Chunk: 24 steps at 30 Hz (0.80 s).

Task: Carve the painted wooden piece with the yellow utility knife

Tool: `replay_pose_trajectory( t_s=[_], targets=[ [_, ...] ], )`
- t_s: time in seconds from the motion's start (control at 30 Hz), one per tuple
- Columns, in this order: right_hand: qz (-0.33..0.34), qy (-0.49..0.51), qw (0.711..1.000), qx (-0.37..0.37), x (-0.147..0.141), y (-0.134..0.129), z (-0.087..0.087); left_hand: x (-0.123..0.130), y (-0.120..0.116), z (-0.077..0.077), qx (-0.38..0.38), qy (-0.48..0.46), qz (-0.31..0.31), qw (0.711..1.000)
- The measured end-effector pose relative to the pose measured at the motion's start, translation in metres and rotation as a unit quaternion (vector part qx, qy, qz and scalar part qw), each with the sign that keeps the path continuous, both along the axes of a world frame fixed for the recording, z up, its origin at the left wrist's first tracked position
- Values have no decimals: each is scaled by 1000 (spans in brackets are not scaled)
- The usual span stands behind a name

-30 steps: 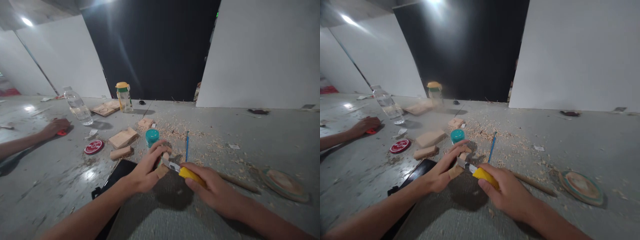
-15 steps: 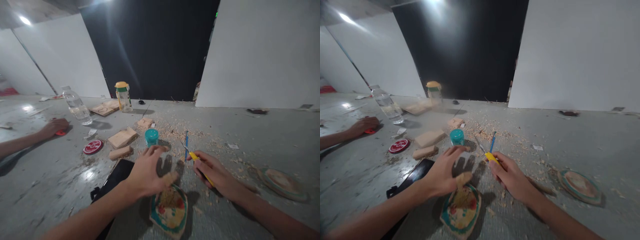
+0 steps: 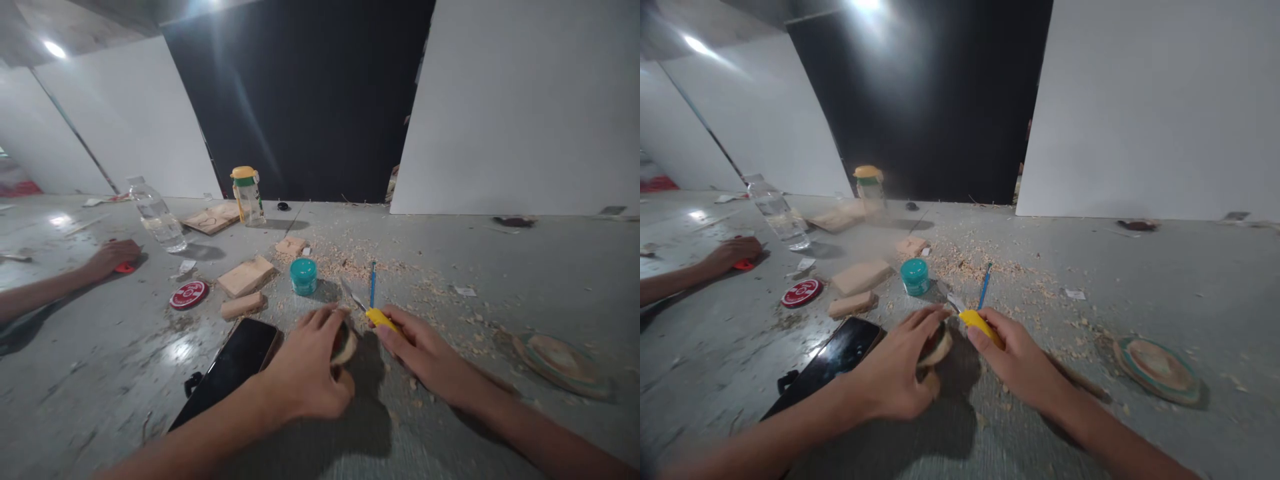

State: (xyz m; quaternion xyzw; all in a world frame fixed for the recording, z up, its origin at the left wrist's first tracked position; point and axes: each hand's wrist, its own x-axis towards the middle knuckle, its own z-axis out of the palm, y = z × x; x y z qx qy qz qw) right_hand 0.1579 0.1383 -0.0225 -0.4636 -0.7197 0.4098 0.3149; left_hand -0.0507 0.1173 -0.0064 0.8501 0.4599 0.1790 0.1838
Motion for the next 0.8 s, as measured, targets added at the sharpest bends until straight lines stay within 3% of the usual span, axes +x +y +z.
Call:
replay_pose_trajectory(
  t_s=[0.1,0.23,0.4,0.6,0.8],
  targets=[
    [18,-34,998,45,0,-4,3,-7,12,-3,9,-64,2,998],
    [49,-73,993,72,-1,-8,7,-12,16,6,21,-140,-21,990],
    [72,-81,990,85,-1,-8,7,-19,20,15,35,-153,-4,988],
    [68,-118,985,108,0,-11,2,-28,35,-1,43,-195,-31,979],
    [52,-147,981,116,-2,-12,-2,-21,32,-7,49,-221,17,974]
  ],
)
